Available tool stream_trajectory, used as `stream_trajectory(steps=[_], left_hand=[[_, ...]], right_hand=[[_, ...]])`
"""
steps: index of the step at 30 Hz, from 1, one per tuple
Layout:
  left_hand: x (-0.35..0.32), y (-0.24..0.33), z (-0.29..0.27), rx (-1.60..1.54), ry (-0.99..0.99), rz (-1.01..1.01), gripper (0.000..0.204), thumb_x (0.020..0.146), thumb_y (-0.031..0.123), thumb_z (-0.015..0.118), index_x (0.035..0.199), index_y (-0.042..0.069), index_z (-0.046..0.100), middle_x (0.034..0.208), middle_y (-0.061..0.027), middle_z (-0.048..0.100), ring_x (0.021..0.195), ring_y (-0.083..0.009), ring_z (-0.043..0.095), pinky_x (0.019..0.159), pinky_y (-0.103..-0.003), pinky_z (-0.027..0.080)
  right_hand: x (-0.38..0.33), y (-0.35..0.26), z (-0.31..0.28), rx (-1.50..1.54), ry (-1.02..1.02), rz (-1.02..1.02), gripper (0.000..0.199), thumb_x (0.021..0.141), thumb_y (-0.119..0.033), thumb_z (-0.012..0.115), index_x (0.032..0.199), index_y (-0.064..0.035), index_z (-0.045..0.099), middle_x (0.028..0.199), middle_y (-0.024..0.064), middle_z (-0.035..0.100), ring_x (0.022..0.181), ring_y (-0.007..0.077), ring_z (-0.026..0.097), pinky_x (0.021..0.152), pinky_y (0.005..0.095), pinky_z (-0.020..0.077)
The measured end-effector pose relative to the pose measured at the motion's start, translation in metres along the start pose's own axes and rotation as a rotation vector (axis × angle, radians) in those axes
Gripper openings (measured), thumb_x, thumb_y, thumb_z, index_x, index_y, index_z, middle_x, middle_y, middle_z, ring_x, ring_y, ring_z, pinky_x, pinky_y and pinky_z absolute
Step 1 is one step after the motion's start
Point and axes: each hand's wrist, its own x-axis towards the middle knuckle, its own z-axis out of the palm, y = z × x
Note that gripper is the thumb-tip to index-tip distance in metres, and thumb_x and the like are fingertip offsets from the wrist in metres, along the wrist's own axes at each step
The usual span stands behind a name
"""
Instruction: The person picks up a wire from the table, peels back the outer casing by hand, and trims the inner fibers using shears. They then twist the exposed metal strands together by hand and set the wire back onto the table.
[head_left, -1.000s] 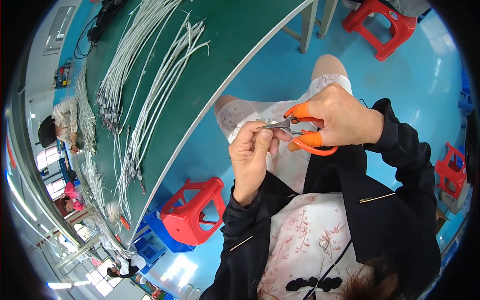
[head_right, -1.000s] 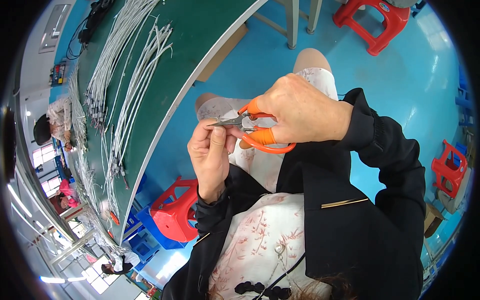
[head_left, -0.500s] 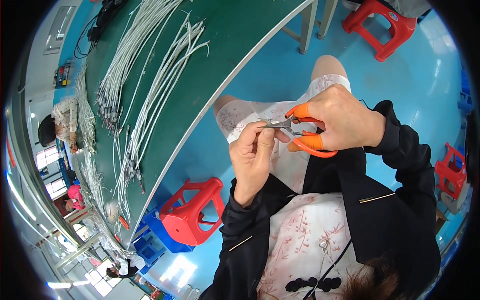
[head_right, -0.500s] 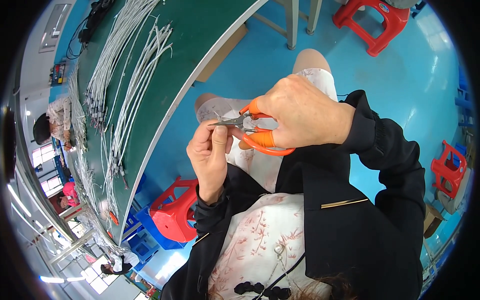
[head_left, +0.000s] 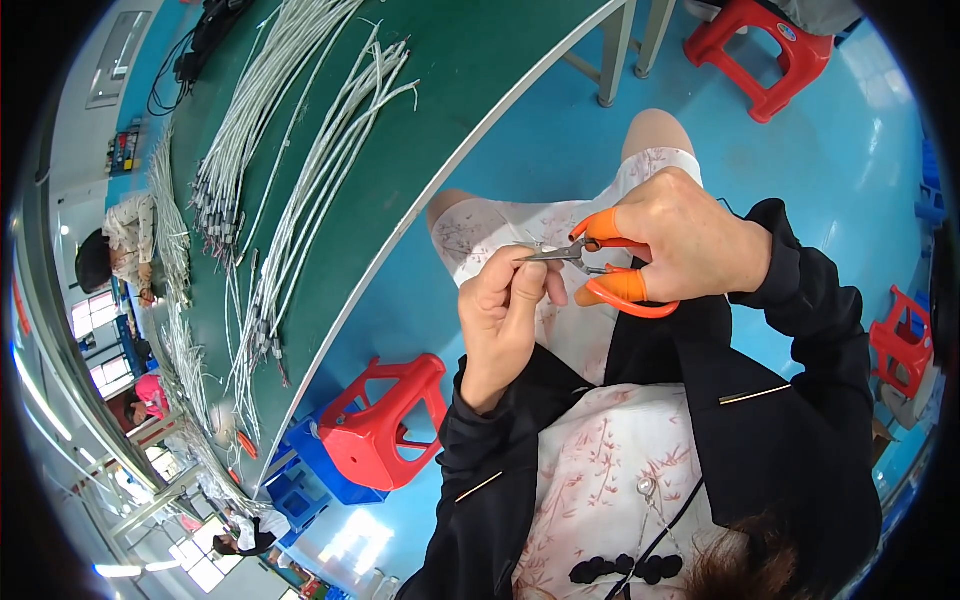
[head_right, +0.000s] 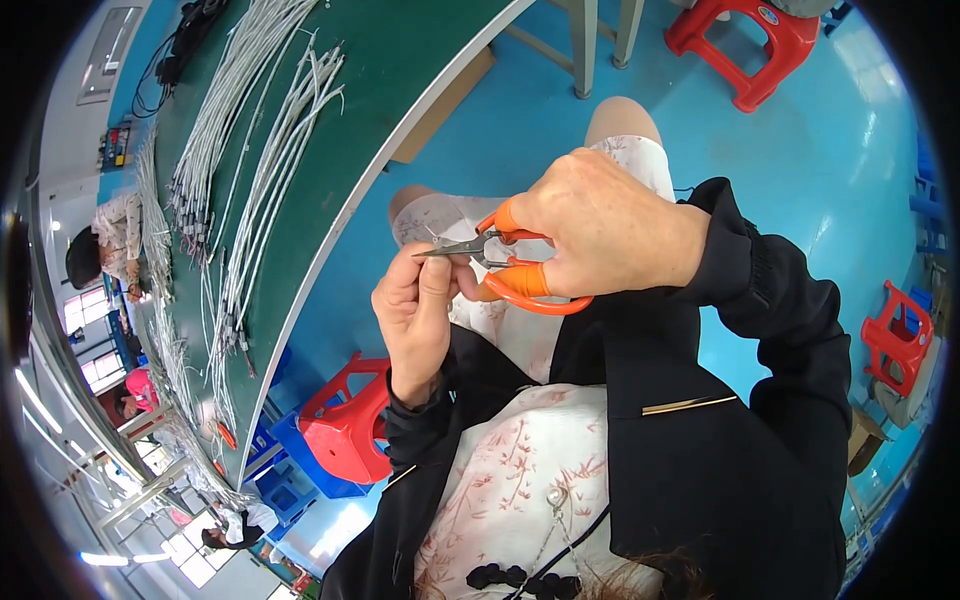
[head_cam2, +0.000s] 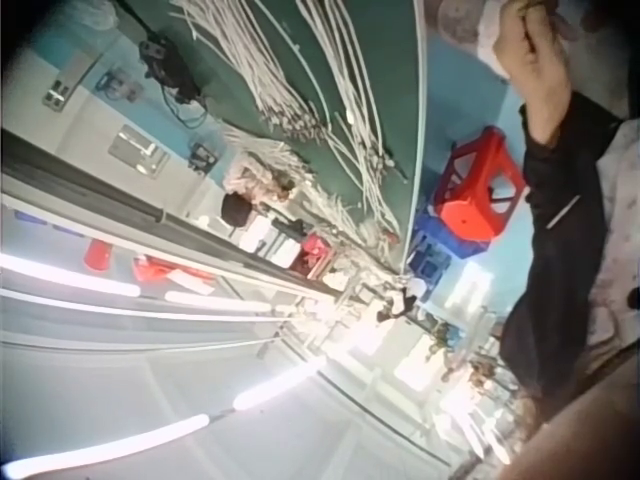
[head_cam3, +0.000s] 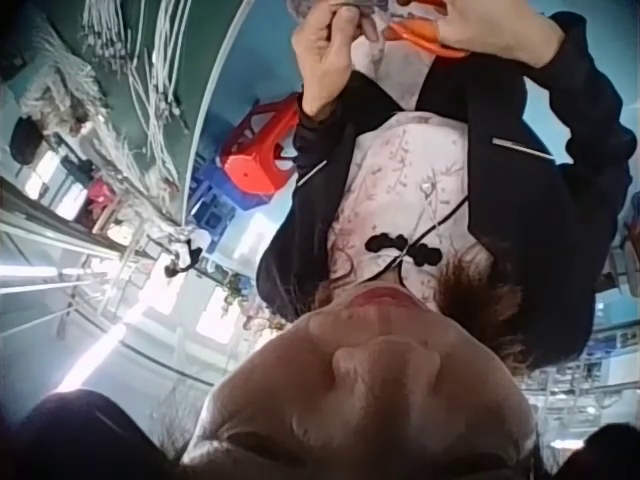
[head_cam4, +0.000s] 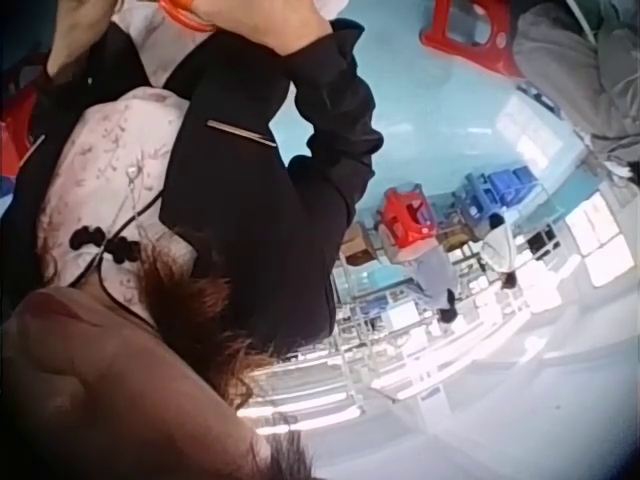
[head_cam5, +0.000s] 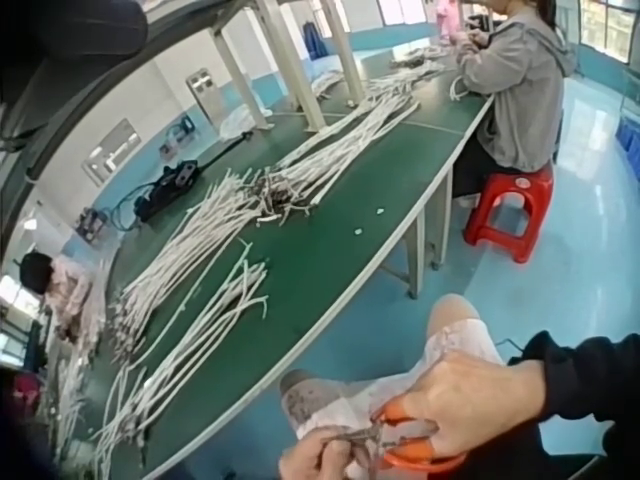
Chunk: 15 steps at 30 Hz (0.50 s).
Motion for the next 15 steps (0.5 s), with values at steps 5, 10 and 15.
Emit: stream_trajectory(steps=[5,10,15], left_hand=[[-0.001,0.002,-0.002,-0.338,-0.132,-0.116,0.021,0.099,0.014,0.045,0.094,-0.003,0.056,0.07,-0.0056,0.058,0.061,-0.0121,0.054,0.058,-0.023,0.042],[0.0,-0.001,-0.006,-0.44,-0.174,-0.173,0.018,0.097,0.014,0.049,0.094,-0.002,0.057,0.072,-0.0037,0.061,0.063,-0.0078,0.055,0.057,-0.02,0.042],[0.003,0.007,0.005,-0.029,-0.011,-0.048,0.012,0.095,0.009,0.053,0.095,-0.002,0.058,0.074,-0.0038,0.063,0.063,-0.0055,0.054,0.057,-0.019,0.042]], right_hand=[[0.004,0.002,-0.005,0.129,-0.024,-0.05,0.036,0.065,-0.021,0.08,0.092,-0.0004,0.067,0.05,0.0042,0.049,0.042,0.0161,0.048,0.041,0.0265,0.0335],[0.006,0.006,-0.005,0.155,-0.044,-0.069,0.037,0.065,-0.021,0.08,0.092,-0.001,0.067,0.05,0.0031,0.047,0.041,0.0167,0.046,0.041,0.0273,0.0318],[0.005,0.0,-0.002,0.012,-0.021,-0.016,0.037,0.066,-0.024,0.079,0.092,-0.0002,0.066,0.05,0.0047,0.047,0.042,0.0192,0.047,0.042,0.0294,0.0329]])
